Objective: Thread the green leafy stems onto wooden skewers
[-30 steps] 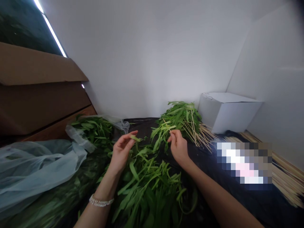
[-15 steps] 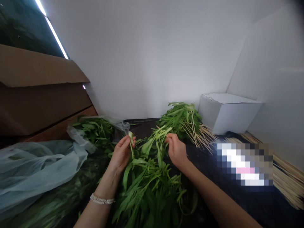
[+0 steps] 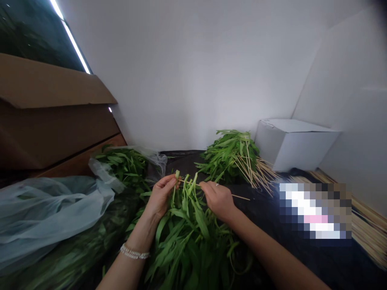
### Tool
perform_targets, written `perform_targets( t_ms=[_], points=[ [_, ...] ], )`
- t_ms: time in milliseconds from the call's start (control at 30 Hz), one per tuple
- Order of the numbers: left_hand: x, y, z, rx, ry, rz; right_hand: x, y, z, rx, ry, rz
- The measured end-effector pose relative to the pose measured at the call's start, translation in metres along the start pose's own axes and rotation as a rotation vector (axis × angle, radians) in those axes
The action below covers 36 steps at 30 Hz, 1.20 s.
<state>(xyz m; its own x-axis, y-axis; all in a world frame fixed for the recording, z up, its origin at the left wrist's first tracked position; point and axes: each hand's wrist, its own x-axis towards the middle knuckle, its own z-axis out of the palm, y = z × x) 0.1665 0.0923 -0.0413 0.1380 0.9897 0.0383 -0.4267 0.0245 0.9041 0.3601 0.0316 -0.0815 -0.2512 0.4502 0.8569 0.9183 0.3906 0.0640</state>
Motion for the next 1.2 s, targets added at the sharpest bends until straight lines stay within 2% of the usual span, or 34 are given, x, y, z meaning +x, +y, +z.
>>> perform_targets(
  t_ms=[733,1200],
  points=[
    [0.0001,0.0002,-0.0006,0.112,-0.009,0.068,-0.0026,-0.0019,0.0029,-0.032,-0.007,0.004],
    [-0.0029,-0.0019,-0.0005,0.106,-0.037,-0.038,-0.0025,-0.0070,0.0011,-0.004,0.002,-0.005]
  ],
)
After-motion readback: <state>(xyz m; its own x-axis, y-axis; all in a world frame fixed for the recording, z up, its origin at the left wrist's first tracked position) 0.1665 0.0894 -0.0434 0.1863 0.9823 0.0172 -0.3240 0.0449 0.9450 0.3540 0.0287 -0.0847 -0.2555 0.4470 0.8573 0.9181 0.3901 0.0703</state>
